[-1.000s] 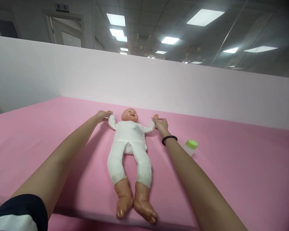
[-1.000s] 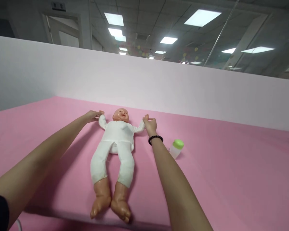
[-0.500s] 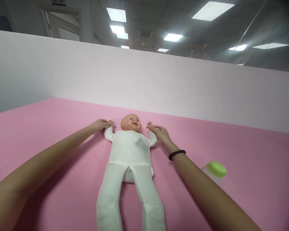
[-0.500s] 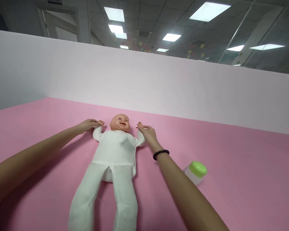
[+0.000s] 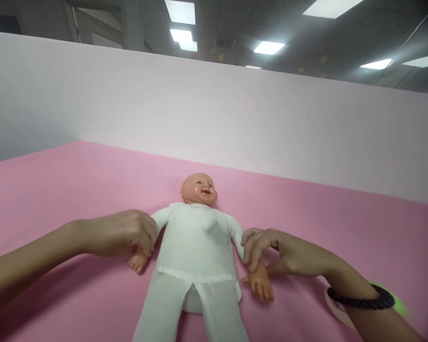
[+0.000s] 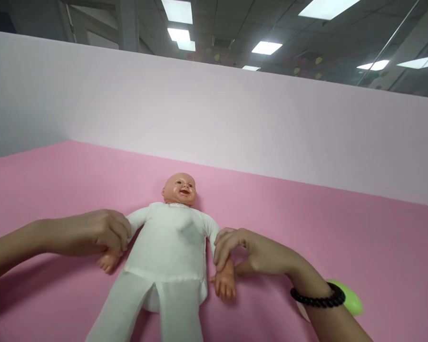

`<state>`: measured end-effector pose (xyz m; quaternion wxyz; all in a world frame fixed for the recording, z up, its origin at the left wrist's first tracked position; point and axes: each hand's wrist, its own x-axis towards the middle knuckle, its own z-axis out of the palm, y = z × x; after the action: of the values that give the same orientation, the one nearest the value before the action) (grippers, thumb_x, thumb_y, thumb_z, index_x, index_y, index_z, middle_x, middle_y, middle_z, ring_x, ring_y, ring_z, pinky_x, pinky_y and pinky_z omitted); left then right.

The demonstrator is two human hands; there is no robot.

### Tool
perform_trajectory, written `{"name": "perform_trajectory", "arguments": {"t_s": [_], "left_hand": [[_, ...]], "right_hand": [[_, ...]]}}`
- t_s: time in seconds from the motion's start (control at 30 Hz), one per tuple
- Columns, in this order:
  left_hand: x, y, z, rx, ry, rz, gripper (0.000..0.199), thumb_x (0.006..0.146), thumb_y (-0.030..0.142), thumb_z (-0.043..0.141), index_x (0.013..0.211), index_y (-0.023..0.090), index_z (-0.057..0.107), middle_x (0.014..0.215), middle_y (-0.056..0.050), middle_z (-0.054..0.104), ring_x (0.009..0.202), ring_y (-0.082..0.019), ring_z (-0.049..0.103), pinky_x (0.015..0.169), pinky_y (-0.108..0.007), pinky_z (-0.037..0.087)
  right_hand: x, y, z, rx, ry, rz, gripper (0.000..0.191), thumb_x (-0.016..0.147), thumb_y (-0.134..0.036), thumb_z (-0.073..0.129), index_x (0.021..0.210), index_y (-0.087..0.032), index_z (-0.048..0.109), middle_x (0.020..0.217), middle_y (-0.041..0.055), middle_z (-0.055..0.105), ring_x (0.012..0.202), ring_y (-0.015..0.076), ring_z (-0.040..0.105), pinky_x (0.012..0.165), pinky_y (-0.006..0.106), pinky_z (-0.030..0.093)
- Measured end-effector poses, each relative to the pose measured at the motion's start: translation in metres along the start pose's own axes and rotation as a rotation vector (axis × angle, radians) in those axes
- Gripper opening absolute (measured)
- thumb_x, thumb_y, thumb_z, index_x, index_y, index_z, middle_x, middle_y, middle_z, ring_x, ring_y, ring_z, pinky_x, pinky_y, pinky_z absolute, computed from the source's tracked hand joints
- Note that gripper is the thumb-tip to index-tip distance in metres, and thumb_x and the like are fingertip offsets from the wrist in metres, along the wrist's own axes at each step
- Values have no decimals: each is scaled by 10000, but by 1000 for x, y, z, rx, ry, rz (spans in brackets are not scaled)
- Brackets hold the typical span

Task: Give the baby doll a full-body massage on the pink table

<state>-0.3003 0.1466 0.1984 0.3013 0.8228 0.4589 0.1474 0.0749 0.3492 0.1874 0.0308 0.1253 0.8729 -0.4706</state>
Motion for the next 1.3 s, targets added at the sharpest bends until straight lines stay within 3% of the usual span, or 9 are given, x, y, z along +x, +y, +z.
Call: {"name": "perform_trajectory", "arguments": {"t_s": [0.17, 0.3, 0.37, 0.5, 0.6, 0.87, 1.07, 1.23, 1.3], "left_hand": [[3, 11, 10, 149, -1, 101, 439, 796, -48, 593, 753, 347, 780, 706, 8, 737, 772, -188, 716, 849, -317, 563], [0, 1, 3, 89, 61, 168, 267, 856, 29, 663, 925, 264, 770, 936, -46, 775, 934, -197, 717, 869, -288, 557], [1, -9, 2, -37, 259, 127, 208, 875, 159, 732, 1063, 249, 728, 1073, -78, 752, 1023, -213, 701, 894, -304, 565], [13, -34, 13, -362, 980, -15, 274, 864, 343, 785, 995, 243, 566, 966, -19, 682, 915, -166, 675, 758, -268, 574], [22, -46, 23, -467, 1216, -144, 324, 858, 441, 780, 947, 241, 542, 941, -8, 685, 893, -167, 678, 743, -269, 576], [25, -57, 25, -280, 956, -342, 599, 967, 628, 516, 1456, 285, 566, 1575, -57, 504, 1464, -302, 446, 1203, -459, 390], [34, -78, 22, 26, 713, -411, 600, 1021, 587, 316, 1487, 290, 548, 1511, -65, 571, 1438, -350, 450, 1232, -616, 229], [32, -86, 23, 29, 656, -497, 497, 1048, 536, 300, 1463, 380, 526, 1569, -10, 509, 1489, -345, 388, 1222, -709, 44], [32, -86, 24, -116, 714, -477, 475, 1029, 552, 372, 1431, 360, 537, 1569, -21, 507, 1487, -328, 399, 1248, -666, 92]], "right_hand": [[3, -8, 18, -142, 45, 82, 348, 731, -4, 543, 829, -240, 780, 988, 59, 688, 991, 220, 630, 884, 368, 515], [-1, -18, 8, -44, 10, 45, 172, 808, -117, 695, 915, -224, 777, 1020, 54, 702, 1082, 239, 630, 1006, 394, 484], [-1, -21, 2, 56, 127, 2, 209, 810, -245, 801, 1012, -233, 750, 1100, 64, 709, 1130, 253, 634, 1050, 408, 473], [13, -12, 4, 272, 654, -34, 452, 824, -465, 819, 1145, -284, 559, 1156, 76, 709, 1072, 251, 673, 905, 389, 556], [29, -1, 15, 266, 938, -78, 439, 830, -554, 791, 1052, -287, 523, 1012, 33, 717, 950, 215, 684, 817, 333, 557], [47, 12, 28, 192, 1014, 55, 511, 916, -665, 609, 1244, -274, 645, 1347, 97, 670, 1241, 291, 621, 1060, 453, 507], [56, 32, 26, 171, 875, 116, 558, 1008, -683, 372, 1258, -312, 705, 1479, 8, 591, 1461, 258, 441, 1267, 446, 272], [59, 34, 28, 216, 829, 137, 548, 1006, -672, 376, 1183, -307, 744, 1433, 6, 627, 1433, 261, 472, 1257, 432, 290], [58, 33, 29, 291, 898, 111, 492, 980, -655, 466, 1173, -291, 735, 1409, 23, 644, 1403, 266, 505, 1234, 426, 333]]}}
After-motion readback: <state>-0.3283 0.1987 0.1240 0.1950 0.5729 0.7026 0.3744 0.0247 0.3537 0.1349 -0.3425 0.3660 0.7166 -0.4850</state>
